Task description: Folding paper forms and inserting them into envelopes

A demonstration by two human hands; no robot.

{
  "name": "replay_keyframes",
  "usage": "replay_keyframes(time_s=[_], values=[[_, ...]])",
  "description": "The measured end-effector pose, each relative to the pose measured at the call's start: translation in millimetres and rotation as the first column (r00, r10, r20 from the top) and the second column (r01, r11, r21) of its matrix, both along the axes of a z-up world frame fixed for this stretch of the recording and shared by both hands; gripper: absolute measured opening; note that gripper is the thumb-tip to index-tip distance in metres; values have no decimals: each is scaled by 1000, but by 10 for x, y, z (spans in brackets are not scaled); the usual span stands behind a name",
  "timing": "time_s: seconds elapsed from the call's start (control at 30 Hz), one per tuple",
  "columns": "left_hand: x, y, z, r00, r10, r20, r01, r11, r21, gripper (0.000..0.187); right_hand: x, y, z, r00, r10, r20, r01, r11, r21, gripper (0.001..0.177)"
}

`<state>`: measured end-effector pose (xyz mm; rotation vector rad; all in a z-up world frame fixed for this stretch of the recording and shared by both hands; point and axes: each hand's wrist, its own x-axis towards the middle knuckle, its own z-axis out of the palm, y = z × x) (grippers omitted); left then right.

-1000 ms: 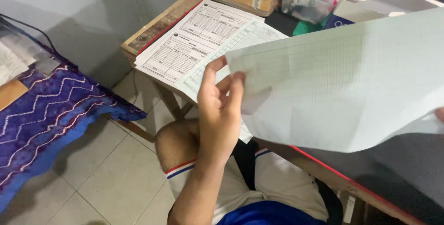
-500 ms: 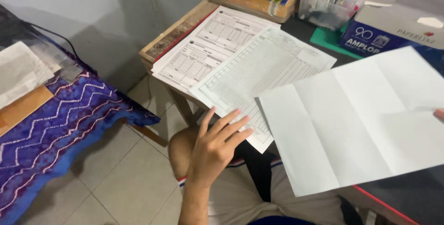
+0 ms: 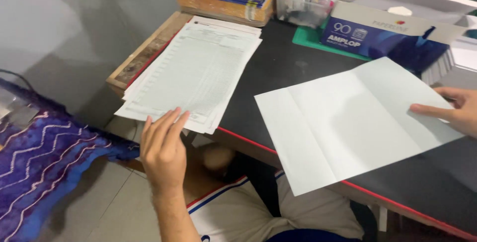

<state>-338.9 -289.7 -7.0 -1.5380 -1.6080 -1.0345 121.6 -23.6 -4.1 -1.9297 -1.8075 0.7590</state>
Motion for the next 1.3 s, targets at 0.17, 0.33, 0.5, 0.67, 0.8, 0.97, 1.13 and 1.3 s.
replay_keyframes(time_s=[0.17, 0.33, 0.5, 0.67, 0.8, 0.97, 1.13, 1.3], values=[[121, 21, -8, 1000, -2, 21, 3, 999, -52, 38, -579, -559, 454, 997, -70, 30, 73, 988, -133, 30], [607, -21, -88, 966, -259, -5, 251, 942, -221, 42, -547, -605, 584, 993, 25, 115, -11, 993, -115, 32], [1007, 113, -117, 908, -418, 7, 413, 894, -173, 24, -569, -729, 747, 976, -8, -219, -32, 983, -179, 20], [1114, 97, -94, 879, -463, 118, 473, 877, -84, 10, -557, -757, 767, 953, -43, -301, -15, 982, -186, 17], [1244, -20, 87, 606, -287, 742, 601, 776, -190, 28, -529, -729, 657, 932, 69, -356, -106, 991, -86, 22], [1384, -93, 140, 143, -100, 985, 713, 700, -32, 30, -884, -998, 707, 880, 199, -431, -220, 975, 1, 26], [1279, -220, 153, -38, -19, 999, 770, 636, 41, 43, -1601, -1510, 1133, 926, 183, -332, -252, 951, -180, 23], [1168, -283, 167, -113, -73, 991, 696, 706, 131, 51, -1672, -1536, 879, 795, 599, -96, -605, 793, -68, 28]])
